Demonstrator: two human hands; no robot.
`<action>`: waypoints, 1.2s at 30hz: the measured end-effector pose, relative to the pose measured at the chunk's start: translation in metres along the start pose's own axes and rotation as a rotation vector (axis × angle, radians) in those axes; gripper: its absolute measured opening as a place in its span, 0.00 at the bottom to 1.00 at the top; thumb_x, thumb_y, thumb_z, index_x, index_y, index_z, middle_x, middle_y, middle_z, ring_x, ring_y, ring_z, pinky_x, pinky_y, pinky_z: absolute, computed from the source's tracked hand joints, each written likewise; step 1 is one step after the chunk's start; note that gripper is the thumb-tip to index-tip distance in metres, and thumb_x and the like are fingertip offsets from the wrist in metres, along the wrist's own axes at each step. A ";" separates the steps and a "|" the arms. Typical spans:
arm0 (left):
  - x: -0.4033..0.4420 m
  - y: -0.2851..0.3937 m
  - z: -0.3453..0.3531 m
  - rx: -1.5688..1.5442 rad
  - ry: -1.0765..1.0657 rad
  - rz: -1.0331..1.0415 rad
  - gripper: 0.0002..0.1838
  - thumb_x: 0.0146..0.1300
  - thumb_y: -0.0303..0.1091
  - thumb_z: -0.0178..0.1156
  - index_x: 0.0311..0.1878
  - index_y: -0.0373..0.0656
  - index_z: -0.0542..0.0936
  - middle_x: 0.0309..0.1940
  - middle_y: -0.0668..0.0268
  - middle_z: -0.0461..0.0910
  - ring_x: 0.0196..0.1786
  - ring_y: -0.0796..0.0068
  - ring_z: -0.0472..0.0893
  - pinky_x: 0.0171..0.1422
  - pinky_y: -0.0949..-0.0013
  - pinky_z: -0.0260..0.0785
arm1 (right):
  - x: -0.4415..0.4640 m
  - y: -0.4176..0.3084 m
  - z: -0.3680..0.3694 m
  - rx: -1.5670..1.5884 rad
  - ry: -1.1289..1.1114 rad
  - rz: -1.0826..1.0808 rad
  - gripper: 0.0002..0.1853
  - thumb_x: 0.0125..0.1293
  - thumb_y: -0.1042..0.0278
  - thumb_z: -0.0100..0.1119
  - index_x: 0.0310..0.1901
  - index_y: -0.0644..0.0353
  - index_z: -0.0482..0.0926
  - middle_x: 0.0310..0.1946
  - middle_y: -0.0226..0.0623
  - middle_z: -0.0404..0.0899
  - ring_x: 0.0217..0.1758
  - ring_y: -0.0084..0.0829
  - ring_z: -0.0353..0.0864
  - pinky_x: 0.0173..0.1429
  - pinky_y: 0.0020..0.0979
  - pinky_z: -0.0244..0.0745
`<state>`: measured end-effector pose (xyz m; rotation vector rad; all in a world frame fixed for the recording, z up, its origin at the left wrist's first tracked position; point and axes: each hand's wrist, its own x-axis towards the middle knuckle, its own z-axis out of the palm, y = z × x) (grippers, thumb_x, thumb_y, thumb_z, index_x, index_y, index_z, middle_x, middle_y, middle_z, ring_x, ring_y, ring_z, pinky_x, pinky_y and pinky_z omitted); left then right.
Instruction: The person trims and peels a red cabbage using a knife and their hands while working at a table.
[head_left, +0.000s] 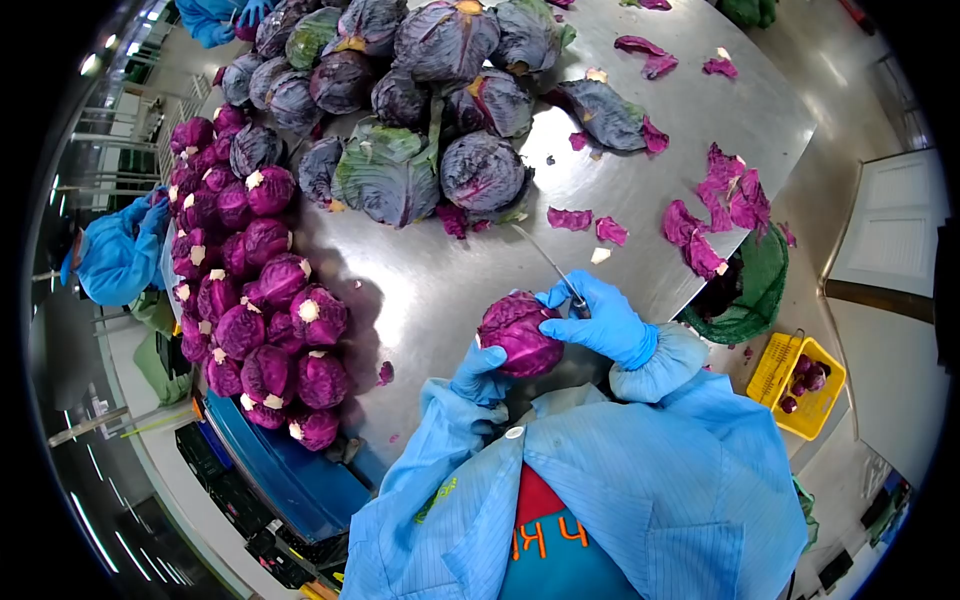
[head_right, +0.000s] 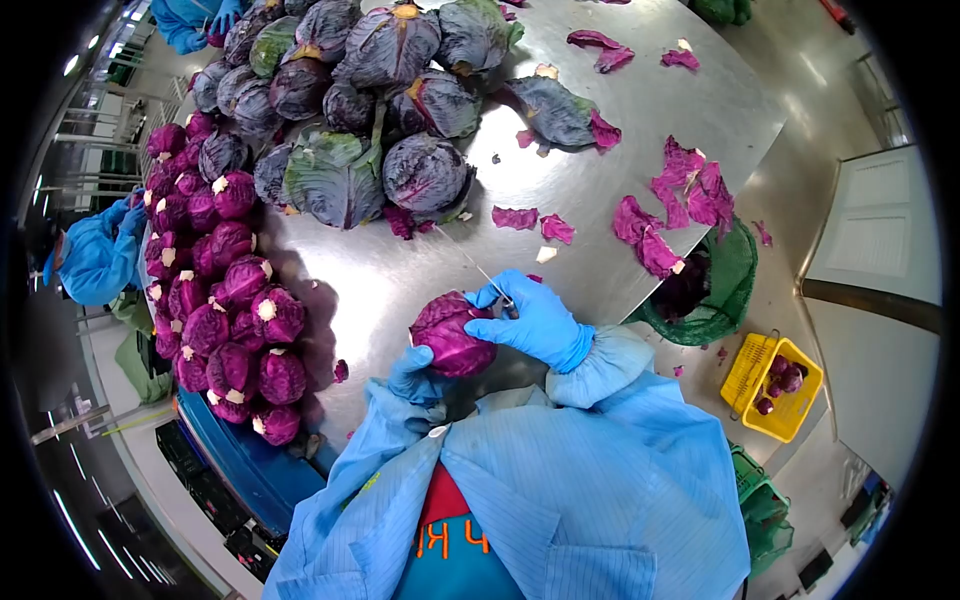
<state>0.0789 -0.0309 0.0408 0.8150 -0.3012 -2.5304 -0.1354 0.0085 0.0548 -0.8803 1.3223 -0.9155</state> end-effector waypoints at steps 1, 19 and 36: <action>-0.001 0.003 0.004 0.045 -0.001 0.026 0.53 0.43 0.36 0.74 0.73 0.41 0.56 0.65 0.55 0.67 0.66 0.57 0.71 0.72 0.54 0.64 | 0.003 0.003 -0.001 -0.012 -0.026 -0.020 0.20 0.54 0.59 0.75 0.43 0.58 0.77 0.45 0.33 0.82 0.46 0.22 0.78 0.50 0.24 0.72; 0.004 -0.007 -0.011 -0.226 0.070 0.021 0.49 0.52 0.45 0.70 0.72 0.40 0.55 0.68 0.50 0.62 0.69 0.46 0.65 0.68 0.41 0.66 | -0.014 0.031 -0.034 0.009 0.109 -0.141 0.06 0.63 0.72 0.65 0.37 0.61 0.78 0.32 0.30 0.80 0.38 0.21 0.79 0.45 0.26 0.75; -0.008 0.010 0.012 0.034 0.006 0.067 0.59 0.37 0.39 0.76 0.74 0.43 0.54 0.68 0.55 0.64 0.68 0.54 0.68 0.74 0.51 0.60 | -0.014 0.009 0.003 -0.074 -0.006 -0.266 0.17 0.63 0.67 0.65 0.55 0.54 0.80 0.43 0.35 0.81 0.46 0.26 0.80 0.52 0.28 0.74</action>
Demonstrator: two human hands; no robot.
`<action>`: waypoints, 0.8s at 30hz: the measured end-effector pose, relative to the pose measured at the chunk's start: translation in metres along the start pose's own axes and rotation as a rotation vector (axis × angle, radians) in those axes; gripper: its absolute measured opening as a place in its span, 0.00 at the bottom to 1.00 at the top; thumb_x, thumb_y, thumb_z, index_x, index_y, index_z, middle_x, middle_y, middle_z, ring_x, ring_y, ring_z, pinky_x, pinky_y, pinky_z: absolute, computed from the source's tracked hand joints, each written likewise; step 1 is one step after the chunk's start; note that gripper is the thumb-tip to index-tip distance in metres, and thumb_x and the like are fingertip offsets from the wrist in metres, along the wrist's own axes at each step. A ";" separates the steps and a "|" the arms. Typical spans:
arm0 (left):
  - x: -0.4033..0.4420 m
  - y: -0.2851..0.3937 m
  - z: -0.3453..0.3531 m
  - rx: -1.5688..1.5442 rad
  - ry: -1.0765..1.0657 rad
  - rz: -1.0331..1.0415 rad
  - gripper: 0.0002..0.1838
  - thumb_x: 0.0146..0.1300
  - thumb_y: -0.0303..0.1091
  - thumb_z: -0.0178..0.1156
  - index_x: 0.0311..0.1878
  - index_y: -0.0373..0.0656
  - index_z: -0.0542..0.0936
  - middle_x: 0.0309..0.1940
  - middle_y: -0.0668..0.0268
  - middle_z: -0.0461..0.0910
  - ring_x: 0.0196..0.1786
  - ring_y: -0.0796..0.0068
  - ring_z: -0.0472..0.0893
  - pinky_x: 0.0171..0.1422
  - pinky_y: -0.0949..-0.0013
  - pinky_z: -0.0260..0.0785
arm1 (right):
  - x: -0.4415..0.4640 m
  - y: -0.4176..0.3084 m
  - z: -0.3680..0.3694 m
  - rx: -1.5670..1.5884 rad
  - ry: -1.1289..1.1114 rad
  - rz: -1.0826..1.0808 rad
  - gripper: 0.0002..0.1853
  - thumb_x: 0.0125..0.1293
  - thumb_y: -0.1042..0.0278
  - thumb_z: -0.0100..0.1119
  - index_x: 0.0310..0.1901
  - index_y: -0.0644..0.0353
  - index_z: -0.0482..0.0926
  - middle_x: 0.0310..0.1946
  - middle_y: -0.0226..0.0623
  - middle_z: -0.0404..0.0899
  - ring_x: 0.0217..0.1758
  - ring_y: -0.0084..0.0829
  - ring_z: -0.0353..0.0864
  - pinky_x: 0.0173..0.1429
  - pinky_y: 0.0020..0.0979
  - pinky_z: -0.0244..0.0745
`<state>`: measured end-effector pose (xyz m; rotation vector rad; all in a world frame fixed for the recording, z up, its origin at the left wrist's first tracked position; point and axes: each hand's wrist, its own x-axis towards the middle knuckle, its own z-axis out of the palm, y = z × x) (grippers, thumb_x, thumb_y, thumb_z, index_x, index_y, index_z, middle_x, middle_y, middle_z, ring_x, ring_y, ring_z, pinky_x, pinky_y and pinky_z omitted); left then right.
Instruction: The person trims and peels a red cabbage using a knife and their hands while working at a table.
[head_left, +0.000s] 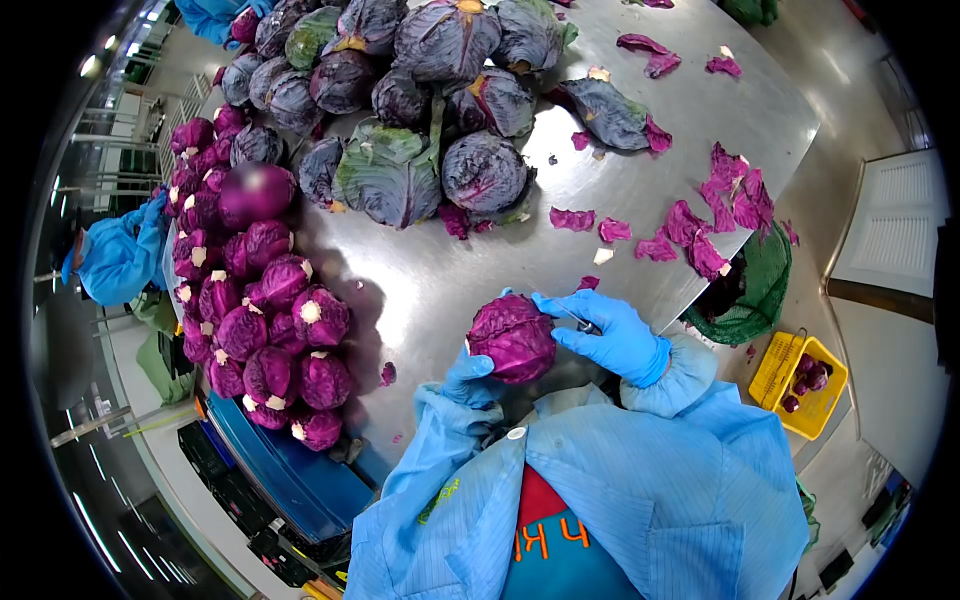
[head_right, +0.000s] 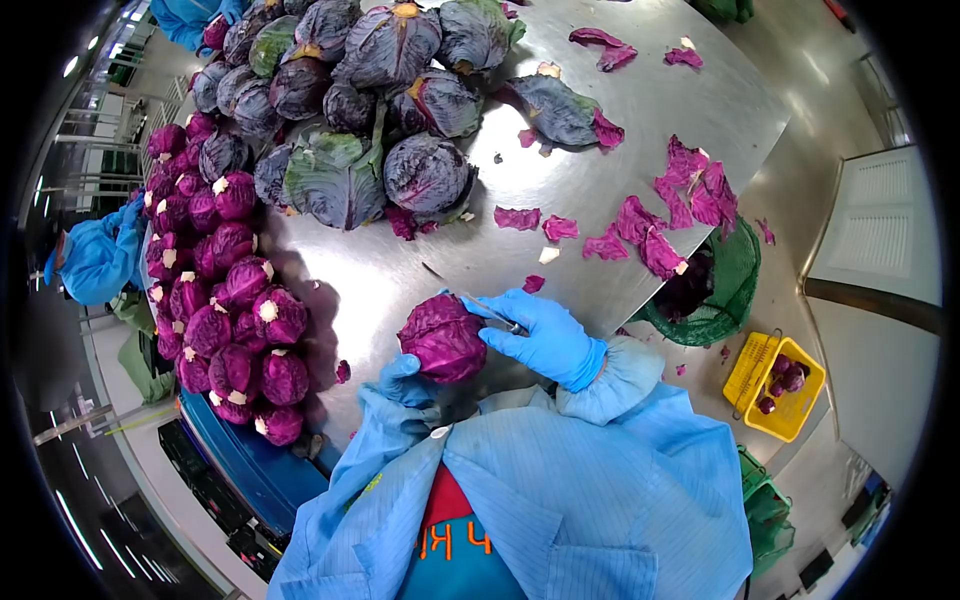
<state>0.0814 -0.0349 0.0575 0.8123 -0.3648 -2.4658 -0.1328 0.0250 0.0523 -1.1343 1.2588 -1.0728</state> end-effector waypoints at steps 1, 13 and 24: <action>0.000 0.002 -0.001 0.019 0.007 -0.010 0.59 0.37 0.38 0.76 0.75 0.43 0.54 0.68 0.55 0.64 0.68 0.54 0.68 0.74 0.51 0.60 | -0.002 0.001 0.003 -0.004 0.027 0.009 0.16 0.63 0.67 0.65 0.53 0.55 0.80 0.43 0.35 0.81 0.46 0.25 0.81 0.51 0.28 0.74; 0.013 -0.034 -0.040 -0.354 -0.102 -0.328 0.51 0.54 0.76 0.51 0.72 0.47 0.59 0.63 0.42 0.67 0.58 0.43 0.76 0.50 0.43 0.78 | 0.011 -0.014 -0.014 0.450 -0.078 0.562 0.07 0.61 0.68 0.66 0.36 0.63 0.82 0.24 0.30 0.79 0.18 0.17 0.68 0.22 0.22 0.61; 0.010 -0.037 -0.033 -0.491 0.043 -0.328 0.49 0.56 0.76 0.48 0.71 0.47 0.61 0.61 0.42 0.69 0.51 0.39 0.80 0.45 0.46 0.82 | 0.017 -0.004 -0.006 0.479 -0.038 0.542 0.10 0.59 0.66 0.67 0.34 0.65 0.82 0.20 0.31 0.77 0.17 0.18 0.68 0.22 0.23 0.61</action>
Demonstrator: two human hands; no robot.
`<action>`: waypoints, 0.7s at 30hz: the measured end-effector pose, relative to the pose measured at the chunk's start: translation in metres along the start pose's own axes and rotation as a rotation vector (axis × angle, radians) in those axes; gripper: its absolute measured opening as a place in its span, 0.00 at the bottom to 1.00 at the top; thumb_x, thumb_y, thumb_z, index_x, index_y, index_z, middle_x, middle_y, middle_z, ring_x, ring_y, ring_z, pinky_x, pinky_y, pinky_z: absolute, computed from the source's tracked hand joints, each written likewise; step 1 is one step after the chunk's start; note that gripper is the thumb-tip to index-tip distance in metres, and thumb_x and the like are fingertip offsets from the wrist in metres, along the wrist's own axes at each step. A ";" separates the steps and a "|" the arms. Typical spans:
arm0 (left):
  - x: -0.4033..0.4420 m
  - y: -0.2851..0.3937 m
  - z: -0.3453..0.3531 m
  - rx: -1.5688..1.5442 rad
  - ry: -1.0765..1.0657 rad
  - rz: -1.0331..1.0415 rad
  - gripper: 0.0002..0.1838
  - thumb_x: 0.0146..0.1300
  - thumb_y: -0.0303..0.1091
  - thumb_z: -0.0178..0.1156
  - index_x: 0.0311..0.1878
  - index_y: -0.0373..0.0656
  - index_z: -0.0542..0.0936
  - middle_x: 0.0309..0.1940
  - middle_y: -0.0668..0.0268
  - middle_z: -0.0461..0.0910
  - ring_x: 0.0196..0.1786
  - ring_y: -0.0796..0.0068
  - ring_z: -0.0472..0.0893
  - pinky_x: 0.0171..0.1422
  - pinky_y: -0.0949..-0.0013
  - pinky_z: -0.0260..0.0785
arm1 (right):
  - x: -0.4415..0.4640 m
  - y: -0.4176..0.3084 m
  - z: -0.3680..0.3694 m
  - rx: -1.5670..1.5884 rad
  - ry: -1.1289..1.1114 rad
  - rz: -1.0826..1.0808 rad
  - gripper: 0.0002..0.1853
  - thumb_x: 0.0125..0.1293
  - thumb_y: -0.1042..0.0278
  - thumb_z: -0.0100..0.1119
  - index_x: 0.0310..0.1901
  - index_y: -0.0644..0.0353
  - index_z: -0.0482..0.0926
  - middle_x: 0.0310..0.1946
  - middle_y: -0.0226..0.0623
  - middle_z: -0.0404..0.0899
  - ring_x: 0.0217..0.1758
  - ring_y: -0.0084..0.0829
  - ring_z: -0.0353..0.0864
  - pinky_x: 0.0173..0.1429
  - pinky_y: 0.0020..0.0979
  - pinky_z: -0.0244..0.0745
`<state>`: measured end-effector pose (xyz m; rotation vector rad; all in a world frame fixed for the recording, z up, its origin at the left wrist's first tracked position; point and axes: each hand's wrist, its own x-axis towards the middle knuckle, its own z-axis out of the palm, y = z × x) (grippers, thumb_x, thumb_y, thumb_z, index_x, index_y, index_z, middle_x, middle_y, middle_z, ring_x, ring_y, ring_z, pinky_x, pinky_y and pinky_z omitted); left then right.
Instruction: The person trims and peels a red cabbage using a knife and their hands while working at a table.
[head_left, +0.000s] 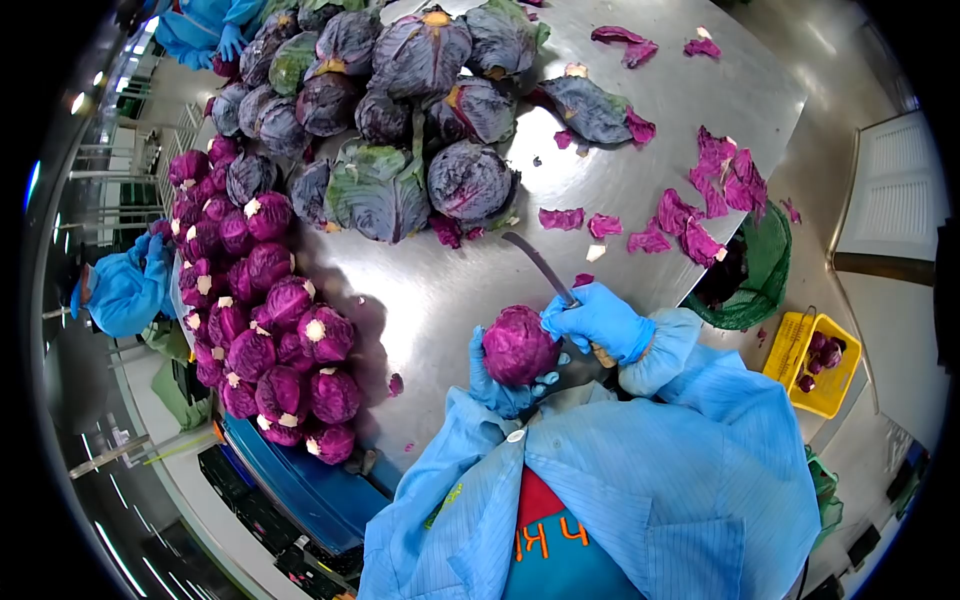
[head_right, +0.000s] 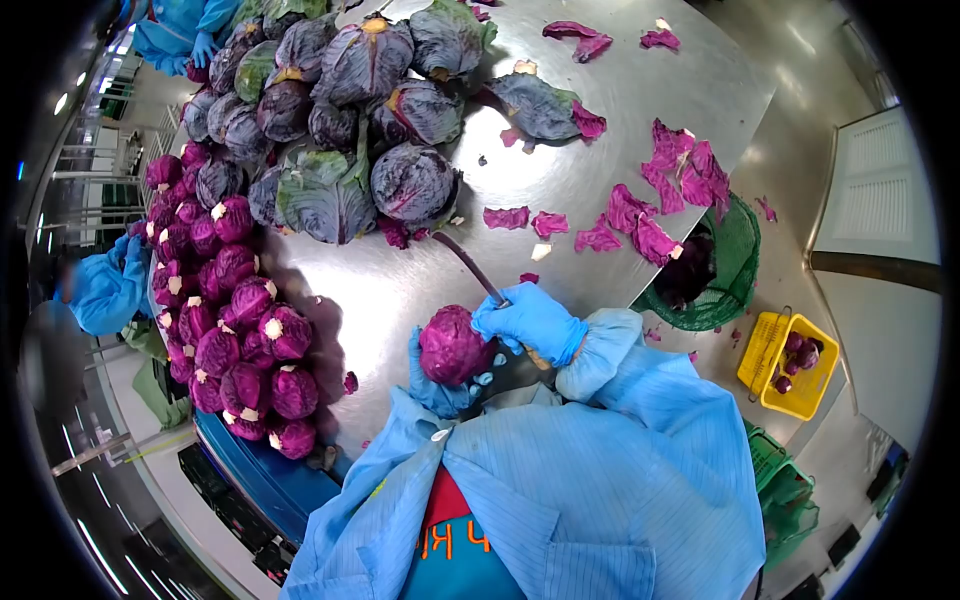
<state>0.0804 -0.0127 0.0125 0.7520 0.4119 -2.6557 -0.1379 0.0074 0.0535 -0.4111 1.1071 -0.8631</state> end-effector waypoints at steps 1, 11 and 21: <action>0.001 0.001 -0.001 0.002 -0.011 -0.008 0.49 0.57 0.76 0.48 0.71 0.47 0.61 0.62 0.43 0.69 0.52 0.39 0.79 0.46 0.46 0.82 | 0.001 0.001 0.000 0.003 0.006 0.000 0.10 0.59 0.66 0.66 0.34 0.65 0.82 0.20 0.31 0.77 0.17 0.18 0.68 0.22 0.23 0.62; 0.008 0.008 -0.014 0.227 -0.099 0.138 0.48 0.55 0.60 0.63 0.72 0.41 0.57 0.66 0.48 0.65 0.64 0.46 0.72 0.62 0.45 0.73 | 0.010 0.005 -0.012 -0.094 0.046 -0.032 0.09 0.61 0.66 0.65 0.36 0.64 0.80 0.34 0.35 0.83 0.27 0.22 0.77 0.31 0.24 0.72; -0.003 0.023 0.027 0.688 -0.071 0.313 0.62 0.35 0.28 0.77 0.75 0.40 0.51 0.66 0.55 0.67 0.67 0.57 0.70 0.74 0.55 0.61 | 0.007 0.023 -0.023 -0.499 0.045 -0.515 0.08 0.57 0.69 0.65 0.37 0.58 0.78 0.37 0.37 0.83 0.44 0.32 0.84 0.48 0.30 0.78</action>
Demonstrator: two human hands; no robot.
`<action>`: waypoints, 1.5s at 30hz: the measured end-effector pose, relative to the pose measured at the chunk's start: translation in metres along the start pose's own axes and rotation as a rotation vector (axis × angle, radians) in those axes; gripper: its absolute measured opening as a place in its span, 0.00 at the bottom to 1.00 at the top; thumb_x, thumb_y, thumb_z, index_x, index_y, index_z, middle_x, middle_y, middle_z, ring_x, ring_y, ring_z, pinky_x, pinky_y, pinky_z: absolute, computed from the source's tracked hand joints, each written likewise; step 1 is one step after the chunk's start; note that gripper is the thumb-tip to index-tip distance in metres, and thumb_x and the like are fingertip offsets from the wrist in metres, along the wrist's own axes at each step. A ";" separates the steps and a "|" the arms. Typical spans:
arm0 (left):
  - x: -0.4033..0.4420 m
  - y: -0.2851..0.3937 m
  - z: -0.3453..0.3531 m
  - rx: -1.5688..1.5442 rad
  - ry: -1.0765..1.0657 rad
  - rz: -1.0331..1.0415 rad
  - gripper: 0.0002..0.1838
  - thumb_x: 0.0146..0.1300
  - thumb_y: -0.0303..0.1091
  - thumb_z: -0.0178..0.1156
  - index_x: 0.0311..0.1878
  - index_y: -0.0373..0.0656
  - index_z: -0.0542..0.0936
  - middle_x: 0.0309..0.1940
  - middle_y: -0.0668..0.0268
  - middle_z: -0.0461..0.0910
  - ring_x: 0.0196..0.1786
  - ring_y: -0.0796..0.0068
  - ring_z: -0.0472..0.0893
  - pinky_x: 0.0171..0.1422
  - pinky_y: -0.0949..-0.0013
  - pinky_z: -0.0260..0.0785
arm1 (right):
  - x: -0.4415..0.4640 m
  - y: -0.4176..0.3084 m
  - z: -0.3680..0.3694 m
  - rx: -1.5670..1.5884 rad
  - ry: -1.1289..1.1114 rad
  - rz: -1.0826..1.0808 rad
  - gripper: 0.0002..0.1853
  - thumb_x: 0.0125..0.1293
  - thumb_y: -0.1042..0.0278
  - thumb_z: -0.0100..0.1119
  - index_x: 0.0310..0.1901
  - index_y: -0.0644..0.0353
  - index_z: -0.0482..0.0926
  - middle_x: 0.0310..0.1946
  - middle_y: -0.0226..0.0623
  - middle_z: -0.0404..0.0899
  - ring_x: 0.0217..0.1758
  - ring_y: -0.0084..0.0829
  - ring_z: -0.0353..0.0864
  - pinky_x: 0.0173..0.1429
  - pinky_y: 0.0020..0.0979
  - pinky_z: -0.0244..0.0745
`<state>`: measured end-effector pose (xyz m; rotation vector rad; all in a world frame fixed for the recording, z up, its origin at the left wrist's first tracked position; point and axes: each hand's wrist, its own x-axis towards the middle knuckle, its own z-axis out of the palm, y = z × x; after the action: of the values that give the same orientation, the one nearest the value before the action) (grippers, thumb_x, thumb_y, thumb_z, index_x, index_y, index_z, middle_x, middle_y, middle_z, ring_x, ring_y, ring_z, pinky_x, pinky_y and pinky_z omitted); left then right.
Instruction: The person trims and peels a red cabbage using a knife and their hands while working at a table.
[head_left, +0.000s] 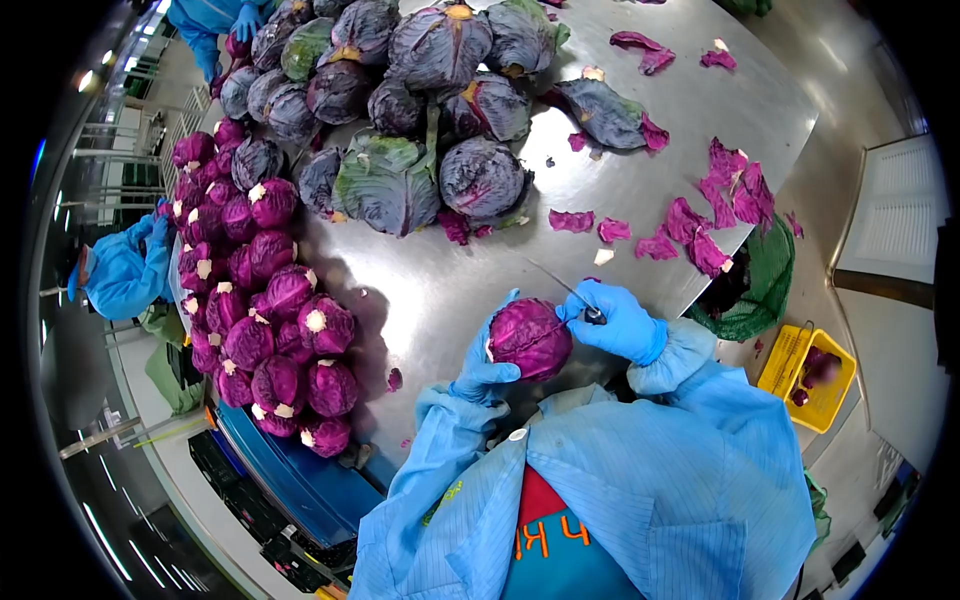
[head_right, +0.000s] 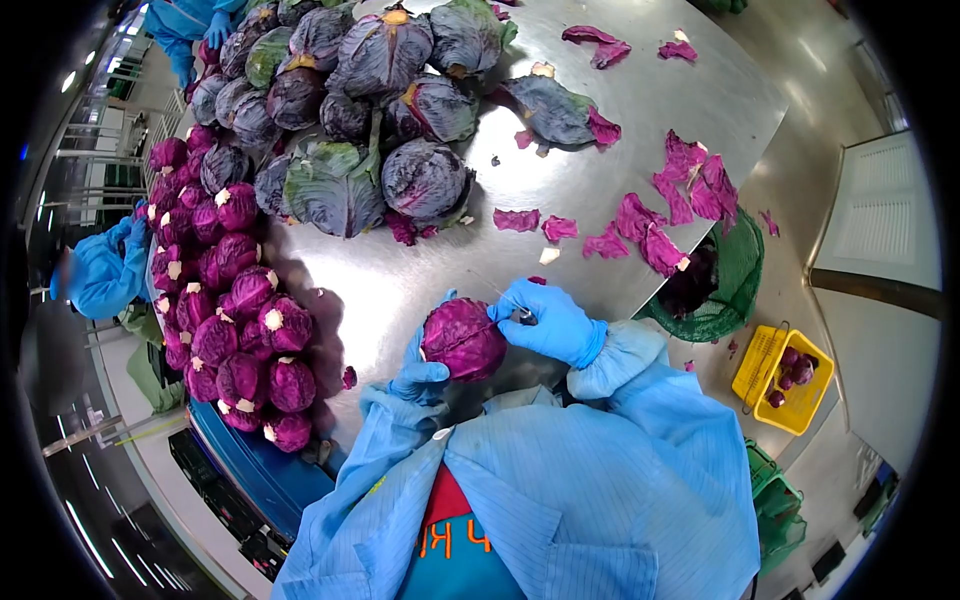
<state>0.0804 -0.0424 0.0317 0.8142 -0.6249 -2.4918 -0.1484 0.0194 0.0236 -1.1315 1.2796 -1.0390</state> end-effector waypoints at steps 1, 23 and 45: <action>0.000 -0.001 -0.001 -0.013 -0.021 0.000 0.61 0.36 0.27 0.76 0.75 0.40 0.51 0.67 0.54 0.66 0.68 0.57 0.70 0.74 0.55 0.61 | -0.003 0.003 0.002 -0.043 0.023 -0.034 0.08 0.57 0.68 0.65 0.37 0.57 0.78 0.35 0.37 0.82 0.42 0.33 0.85 0.46 0.31 0.78; -0.007 0.013 -0.056 -0.733 -0.232 0.163 0.40 0.68 0.58 0.45 0.77 0.51 0.47 0.74 0.52 0.55 0.68 0.32 0.63 0.64 0.26 0.58 | -0.022 -0.033 0.013 0.122 0.012 0.047 0.17 0.57 0.68 0.72 0.49 0.57 0.83 0.46 0.32 0.85 0.40 0.21 0.81 0.45 0.25 0.75; 0.006 0.014 0.024 0.913 0.150 0.280 0.60 0.35 0.32 0.82 0.72 0.35 0.55 0.65 0.56 0.64 0.68 0.64 0.66 0.70 0.63 0.63 | -0.012 0.021 0.024 0.464 0.001 0.529 0.30 0.69 0.34 0.47 0.43 0.57 0.80 0.19 0.30 0.73 0.17 0.25 0.70 0.23 0.31 0.66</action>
<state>0.0650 -0.0504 0.0540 1.0946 -1.7276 -1.8075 -0.1252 0.0353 0.0045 -0.4066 1.1673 -0.8661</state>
